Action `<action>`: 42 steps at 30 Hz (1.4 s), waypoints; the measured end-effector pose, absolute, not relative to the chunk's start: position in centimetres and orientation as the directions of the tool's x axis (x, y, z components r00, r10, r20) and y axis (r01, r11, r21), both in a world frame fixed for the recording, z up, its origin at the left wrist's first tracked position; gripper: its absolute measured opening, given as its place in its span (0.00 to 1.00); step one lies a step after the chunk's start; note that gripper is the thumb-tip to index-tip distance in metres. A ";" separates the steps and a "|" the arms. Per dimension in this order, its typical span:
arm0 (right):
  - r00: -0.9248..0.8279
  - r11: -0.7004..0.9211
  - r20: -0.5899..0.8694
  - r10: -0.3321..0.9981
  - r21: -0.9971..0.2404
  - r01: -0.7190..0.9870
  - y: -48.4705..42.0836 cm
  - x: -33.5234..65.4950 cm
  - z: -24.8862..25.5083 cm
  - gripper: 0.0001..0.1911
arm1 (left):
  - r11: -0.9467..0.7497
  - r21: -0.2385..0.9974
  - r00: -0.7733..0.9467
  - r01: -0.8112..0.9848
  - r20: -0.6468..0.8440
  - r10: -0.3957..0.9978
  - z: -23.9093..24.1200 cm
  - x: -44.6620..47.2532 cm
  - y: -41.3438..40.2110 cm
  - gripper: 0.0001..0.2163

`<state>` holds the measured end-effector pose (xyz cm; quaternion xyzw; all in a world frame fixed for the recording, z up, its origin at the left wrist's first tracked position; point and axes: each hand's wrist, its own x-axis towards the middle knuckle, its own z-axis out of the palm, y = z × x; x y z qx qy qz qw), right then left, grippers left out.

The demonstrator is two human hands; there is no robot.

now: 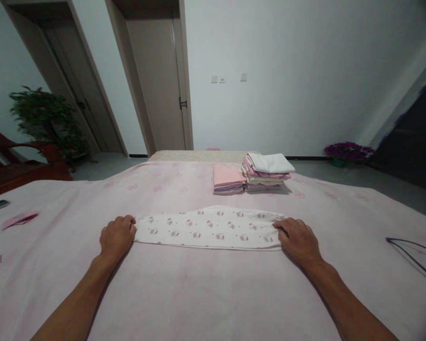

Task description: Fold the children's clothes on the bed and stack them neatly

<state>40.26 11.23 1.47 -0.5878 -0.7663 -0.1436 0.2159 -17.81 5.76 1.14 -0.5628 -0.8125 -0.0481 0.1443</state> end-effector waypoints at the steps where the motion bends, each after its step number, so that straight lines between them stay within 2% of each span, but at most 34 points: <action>1: -0.197 0.254 0.511 0.836 -0.043 0.966 11.3 40.1 1.9 0.13 | 0.367 -0.084 -0.326 0.926 0.308 0.894 1.3 -17.6 5.7 0.14; 3: -0.171 0.234 0.543 0.822 -0.049 0.971 11.5 39.6 2.9 0.13 | 0.332 -0.058 -0.285 0.942 0.388 0.876 1.6 -16.9 5.8 0.14; 6: -0.183 0.234 0.573 0.799 -0.016 0.972 12.6 38.5 4.1 0.17 | 0.110 0.046 -0.119 0.993 0.497 0.860 2.1 -14.7 7.1 0.12; 9: -0.262 0.271 0.549 0.794 0.066 0.960 13.9 37.5 3.8 0.21 | -0.157 0.184 0.045 0.970 0.498 0.866 2.6 -10.5 9.2 0.10; 12: -0.317 0.291 0.492 0.811 0.132 0.948 14.6 37.0 2.0 0.25 | -0.275 0.249 0.141 0.929 0.450 0.882 3.2 -5.0 11.7 0.11; 16: -0.325 0.292 0.416 0.849 0.142 0.946 14.3 37.1 -0.4 0.27 | -0.238 0.154 0.179 0.959 0.318 0.931 4.0 1.3 14.7 0.15; 19: -0.306 0.281 0.396 0.866 0.120 0.952 13.8 37.3 -0.8 0.26 | -0.216 0.127 0.175 0.968 0.276 0.945 4.1 3.7 16.3 0.14; 22: -0.302 0.285 0.403 0.864 0.105 0.953 13.6 37.4 -0.6 0.25 | -0.234 0.129 0.190 0.964 0.288 0.939 3.9 4.4 16.6 0.08; 26: -0.318 0.311 0.437 0.841 0.091 0.946 13.6 37.4 -0.5 0.23 | -0.269 0.131 0.214 0.954 0.332 0.919 3.8 4.5 15.5 0.06; 32: -0.309 0.321 0.462 0.831 0.055 0.946 13.4 37.5 -0.6 0.22 | -0.469 0.179 0.353 0.865 0.447 0.822 2.7 4.4 12.4 0.03; 34: -0.310 0.327 0.462 0.830 0.046 0.944 13.3 37.5 -0.5 0.21 | -0.483 0.190 0.365 0.855 0.442 0.819 2.2 4.3 11.4 0.03; 36: -0.314 0.332 0.454 0.834 0.041 0.942 13.2 37.4 -0.4 0.21 | -0.427 0.219 0.326 0.878 0.380 0.866 2.2 4.3 10.9 0.04; 39: -0.309 0.326 0.433 0.847 0.037 0.945 13.2 37.4 -0.2 0.21 | -0.266 0.253 0.208 0.930 0.235 0.950 3.1 4.7 11.1 0.14; 42: -0.299 0.316 0.421 0.856 0.032 0.948 13.2 37.3 -0.2 0.21 | -0.189 0.320 0.157 0.928 0.122 0.980 4.4 5.8 12.3 0.21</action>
